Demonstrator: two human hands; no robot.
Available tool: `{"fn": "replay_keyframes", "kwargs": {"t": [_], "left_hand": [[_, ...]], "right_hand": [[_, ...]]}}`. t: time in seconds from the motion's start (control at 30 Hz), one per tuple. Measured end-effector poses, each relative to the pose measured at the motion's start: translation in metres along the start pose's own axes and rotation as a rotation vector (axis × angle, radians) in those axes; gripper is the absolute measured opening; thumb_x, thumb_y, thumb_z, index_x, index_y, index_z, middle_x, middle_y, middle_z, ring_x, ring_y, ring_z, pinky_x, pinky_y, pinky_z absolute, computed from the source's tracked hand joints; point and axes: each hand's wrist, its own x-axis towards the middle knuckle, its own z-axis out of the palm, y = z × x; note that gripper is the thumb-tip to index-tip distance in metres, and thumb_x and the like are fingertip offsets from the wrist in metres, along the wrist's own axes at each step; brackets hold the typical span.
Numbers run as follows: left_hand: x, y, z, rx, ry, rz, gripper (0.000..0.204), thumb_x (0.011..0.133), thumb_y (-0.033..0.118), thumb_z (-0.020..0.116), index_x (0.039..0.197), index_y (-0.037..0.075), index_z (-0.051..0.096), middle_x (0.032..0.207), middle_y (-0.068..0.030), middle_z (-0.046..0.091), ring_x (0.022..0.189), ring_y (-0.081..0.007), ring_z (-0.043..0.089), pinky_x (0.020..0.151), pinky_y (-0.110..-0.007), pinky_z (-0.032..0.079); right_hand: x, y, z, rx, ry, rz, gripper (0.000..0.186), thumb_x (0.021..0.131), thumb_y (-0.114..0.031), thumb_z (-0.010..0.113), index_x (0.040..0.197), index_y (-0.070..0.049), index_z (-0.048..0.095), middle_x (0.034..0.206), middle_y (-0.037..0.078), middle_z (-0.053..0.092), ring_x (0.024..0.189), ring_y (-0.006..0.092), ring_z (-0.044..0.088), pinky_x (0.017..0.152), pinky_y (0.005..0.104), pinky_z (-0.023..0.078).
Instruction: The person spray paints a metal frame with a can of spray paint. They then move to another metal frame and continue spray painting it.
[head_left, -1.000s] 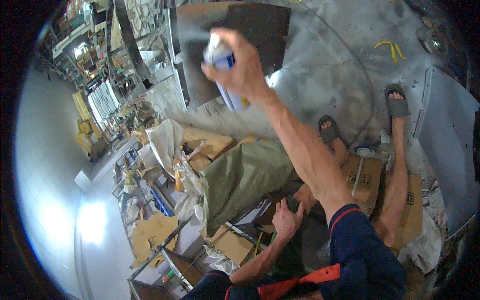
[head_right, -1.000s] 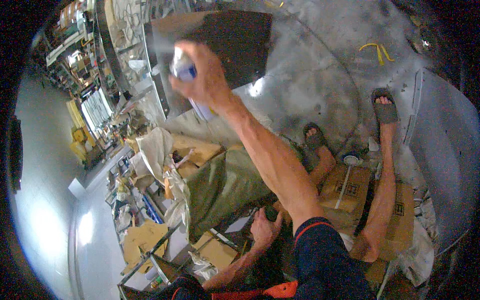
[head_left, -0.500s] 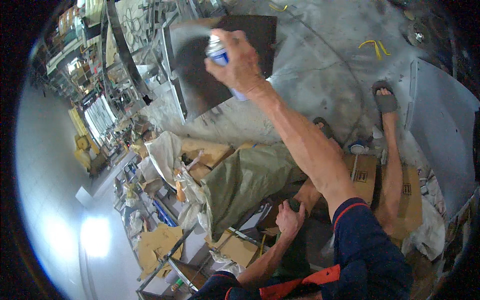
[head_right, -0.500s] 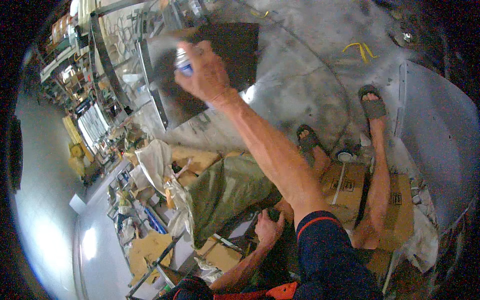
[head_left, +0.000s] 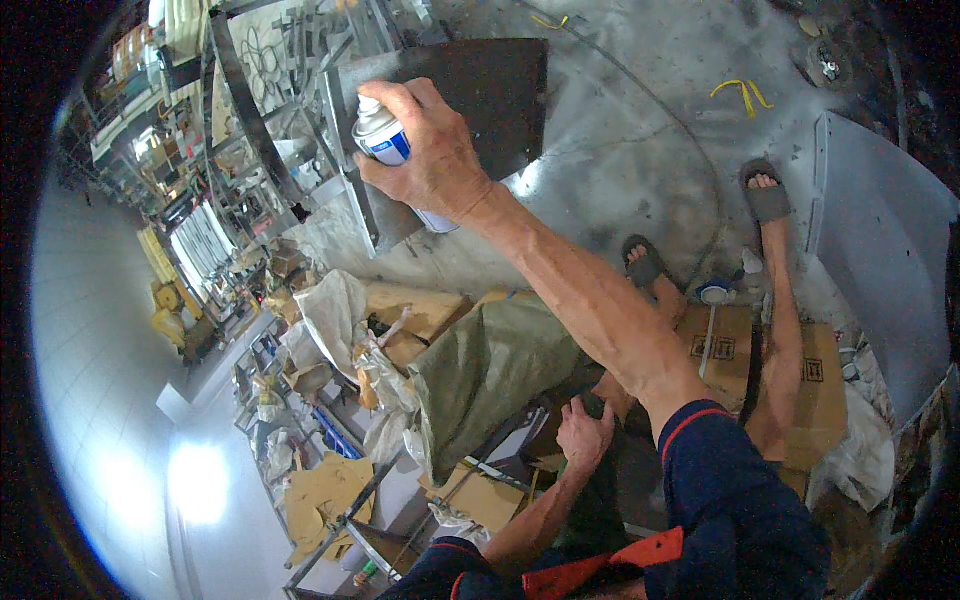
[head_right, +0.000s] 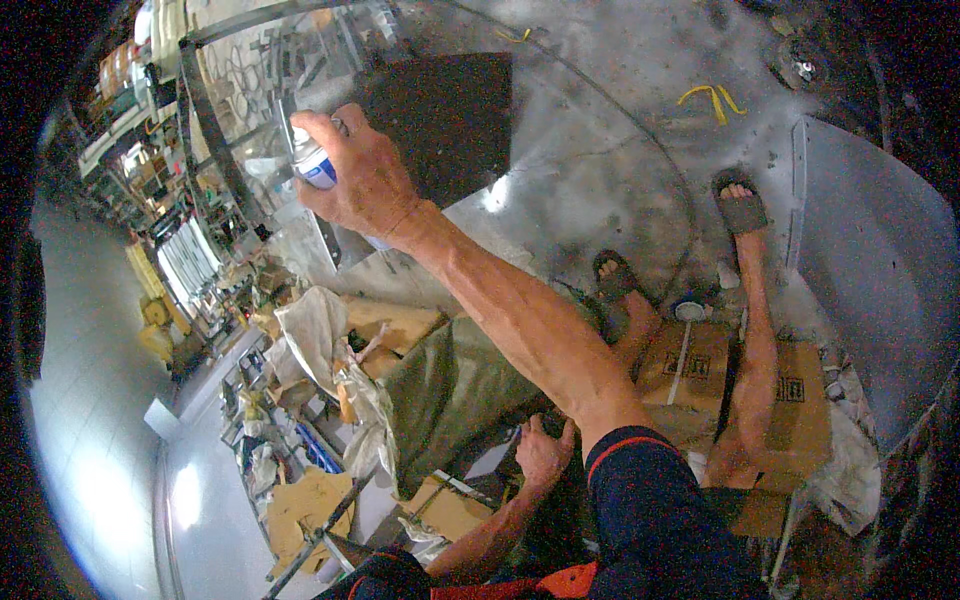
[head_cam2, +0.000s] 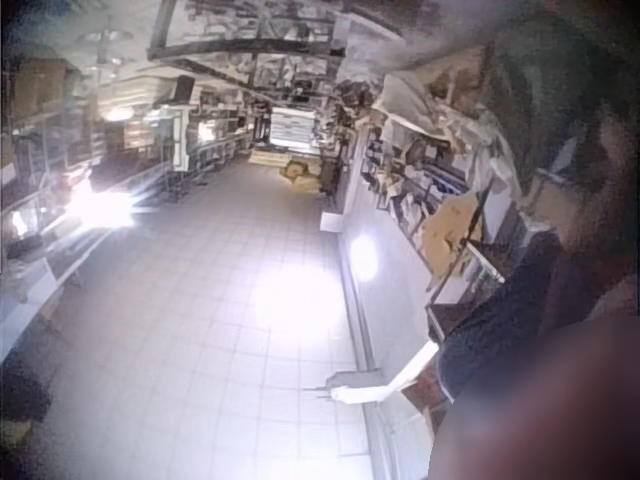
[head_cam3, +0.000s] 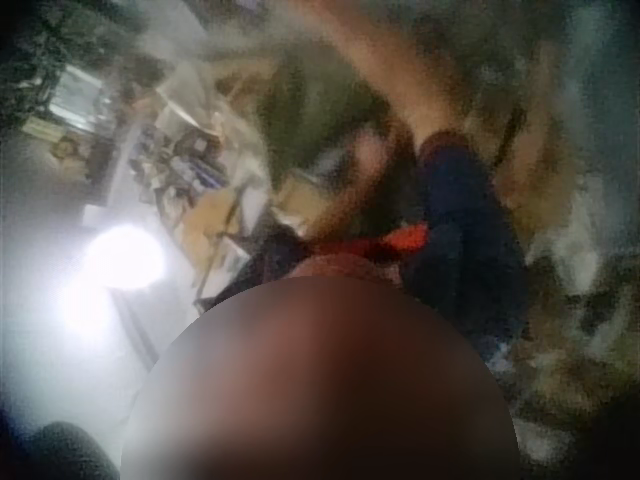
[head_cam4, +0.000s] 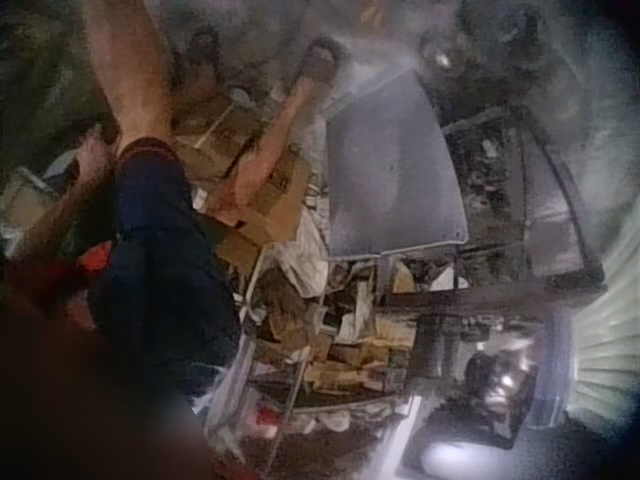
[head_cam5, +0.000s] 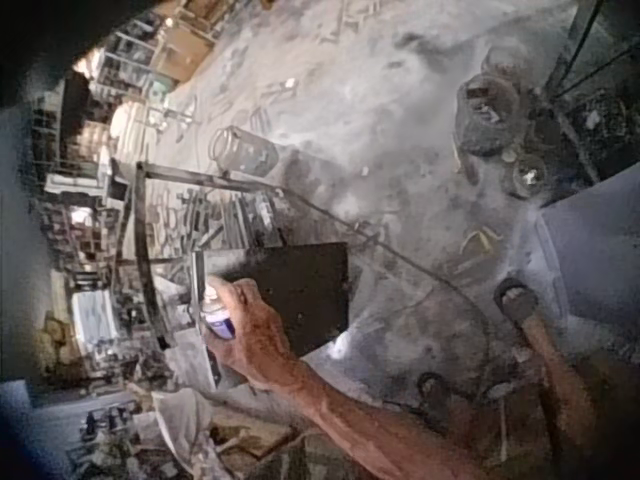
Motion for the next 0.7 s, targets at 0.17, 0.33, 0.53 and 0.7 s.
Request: {"fn": "replay_keyframes", "kwargs": {"t": [0.17, 0.33, 0.53, 0.7], "left_hand": [[0.004, -0.003, 0.002, -0.014, 0.055, 0.064, 0.075, 0.09, 0.056, 0.075, 0.136, -0.001, 0.061, 0.128, -0.0285, 0.065, 0.11, -0.048, 0.071, 0.09, -0.057, 0.06], [0.003, -0.011, 0.009, -0.038, 0.059, 0.051, 0.076, 0.091, 0.059, 0.072, 0.132, -0.003, 0.06, 0.127, -0.0303, 0.065, 0.111, -0.0493, 0.07, 0.091, -0.058, 0.059], [0.007, -0.005, 0.001, -0.031, 0.038, 0.06, 0.073, 0.091, 0.056, 0.074, 0.133, -0.002, 0.06, 0.126, -0.0292, 0.065, 0.109, -0.0479, 0.071, 0.09, -0.057, 0.06], [0.003, -0.006, -0.002, -0.009, 0.011, 0.031, 0.074, 0.09, 0.056, 0.074, 0.134, -0.002, 0.06, 0.126, -0.0286, 0.065, 0.108, -0.0473, 0.072, 0.089, -0.057, 0.06]], "right_hand": [[0.003, 0.044, -0.008, -0.178, 0.079, 0.048, 0.07, 0.075, -0.019, 0.09, 0.137, -0.012, 0.059, 0.112, 0.017, 0.064, 0.103, 0.0376, 0.066, 0.09, 0.0477, 0.056], [0.0, 0.029, -0.008, -0.113, 0.117, 0.007, 0.068, 0.077, -0.02, 0.089, 0.137, -0.012, 0.059, 0.111, 0.017, 0.065, 0.105, 0.0377, 0.066, 0.091, 0.0482, 0.056], [0.009, 0.044, 0.0, -0.164, 0.083, 0.067, 0.066, 0.078, -0.023, 0.087, 0.137, -0.016, 0.058, 0.112, 0.021, 0.061, 0.099, 0.0419, 0.068, 0.082, 0.0525, 0.058], [-0.014, 0.053, -0.023, -0.289, 0.085, 0.203, 0.071, 0.078, -0.023, 0.089, 0.141, -0.011, 0.058, 0.117, 0.018, 0.065, 0.104, 0.0377, 0.067, 0.091, 0.0501, 0.056]]}}
